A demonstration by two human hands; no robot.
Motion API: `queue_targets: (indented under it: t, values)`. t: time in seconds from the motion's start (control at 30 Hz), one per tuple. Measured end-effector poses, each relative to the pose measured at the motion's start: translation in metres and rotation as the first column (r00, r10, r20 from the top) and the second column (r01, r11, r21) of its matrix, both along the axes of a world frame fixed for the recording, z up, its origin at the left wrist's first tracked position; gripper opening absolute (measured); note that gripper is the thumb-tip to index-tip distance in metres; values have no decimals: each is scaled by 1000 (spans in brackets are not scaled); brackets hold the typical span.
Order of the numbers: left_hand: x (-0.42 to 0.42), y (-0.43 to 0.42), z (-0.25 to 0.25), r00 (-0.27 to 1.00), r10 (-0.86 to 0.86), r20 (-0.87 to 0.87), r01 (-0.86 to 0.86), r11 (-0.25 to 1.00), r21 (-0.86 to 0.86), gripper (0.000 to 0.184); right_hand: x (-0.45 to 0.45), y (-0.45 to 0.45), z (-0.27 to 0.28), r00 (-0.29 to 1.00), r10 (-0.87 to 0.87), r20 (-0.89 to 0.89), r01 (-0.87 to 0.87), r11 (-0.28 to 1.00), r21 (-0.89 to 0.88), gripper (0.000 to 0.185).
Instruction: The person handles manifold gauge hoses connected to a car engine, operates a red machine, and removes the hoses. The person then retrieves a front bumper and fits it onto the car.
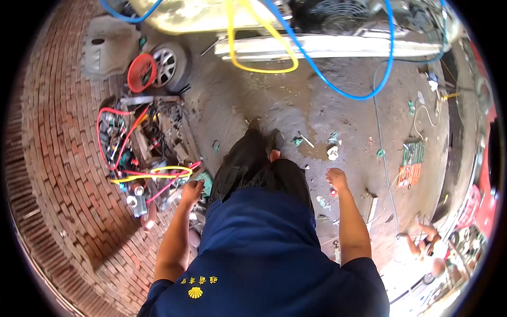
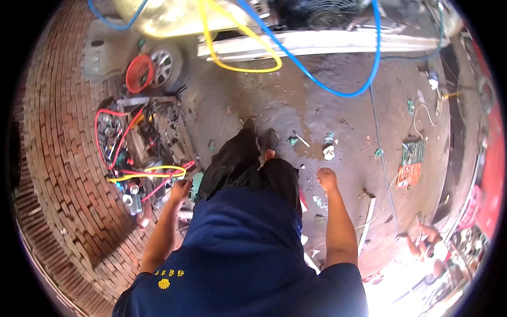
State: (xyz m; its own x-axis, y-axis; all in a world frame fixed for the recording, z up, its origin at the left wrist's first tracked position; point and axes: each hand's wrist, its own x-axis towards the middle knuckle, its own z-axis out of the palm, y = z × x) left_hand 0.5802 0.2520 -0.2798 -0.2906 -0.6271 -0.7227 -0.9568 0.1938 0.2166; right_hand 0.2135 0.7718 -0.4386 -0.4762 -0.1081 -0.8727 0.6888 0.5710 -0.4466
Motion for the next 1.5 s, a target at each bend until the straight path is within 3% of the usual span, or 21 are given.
queue_targets:
  t: [0.13,0.2,0.47,0.53,0.6,0.63,0.7,0.77,0.87,0.9,0.93,0.97,1.0,1.03,1.07,1.17,1.2,1.27,1.33,1.4,1.5]
  values:
    - [-33,-17,-9,984,-52,-172,48,998,-28,55,7,-5,12,998,-42,-49,36,991,-128,26]
    - [-69,-27,9,988,-151,-27,150,987,-50,51,8,-4,22,997,-59,-47,53,990,-130,26]
    - [-145,-46,25,966,-244,-90,237,968,-80,56,1,7,17,978,-124,-171,118,992,-45,27]
    - [-138,-63,-2,945,-294,-141,283,955,-92,58,-1,5,21,961,-191,-202,183,981,-58,26]
    - [-142,-70,-5,900,-417,-127,402,907,-129,60,5,6,18,943,-253,-217,243,967,-70,25]
    - [-145,-72,-8,934,-349,-72,345,936,-66,59,10,10,9,937,-257,-236,247,966,-75,25]
    - [-153,-77,-1,905,-424,-34,422,905,-58,55,19,16,3,920,-289,-264,277,957,-82,24]
    - [-161,-84,3,894,-446,-36,445,894,-50,54,32,15,7,952,-251,-176,259,966,26,25]
    - [-175,-108,-13,889,-459,-12,458,889,-17,53,87,40,-91,927,-223,-303,195,974,-119,35]
    - [-191,-111,-10,831,-555,43,556,830,-44,52,101,51,-118,919,-249,-306,223,968,-117,35]
    - [-210,-109,-5,816,-578,5,578,815,-45,52,110,57,-134,743,363,-562,-299,932,206,36]
    - [-227,-109,-6,814,-580,14,581,814,-35,54,120,63,-150,221,775,-592,-406,625,667,38]
    - [-245,-112,-8,812,-583,23,583,812,-27,55,106,48,-113,617,597,-513,-389,798,461,34]
    - [-268,-109,-10,804,-594,6,594,804,-28,55,91,31,-73,926,194,-325,-104,956,274,31]
    - [-295,-101,-1,801,-596,-48,598,800,42,56,81,18,-42,972,-178,-153,216,934,284,27]
    - [-363,-71,31,718,-659,-226,688,720,87,59,76,5,-42,945,-83,-315,153,967,204,30]
    - [-386,-59,42,625,-706,-333,759,649,49,59,62,0,-25,903,12,-430,83,976,201,33]
    - [-429,-33,66,525,-763,-376,840,535,87,55,10,-31,49,921,4,-389,111,956,272,33]
    - [-467,0,115,641,-537,-549,765,512,391,47,-48,-68,132,902,-15,-431,148,949,277,33]
    - [-484,18,101,547,-513,-662,821,482,305,38,-100,-87,172,804,-18,-594,180,960,215,32]
    - [-523,44,142,546,-349,-762,827,371,423,29,-193,-109,246,678,-52,-733,226,964,141,31]
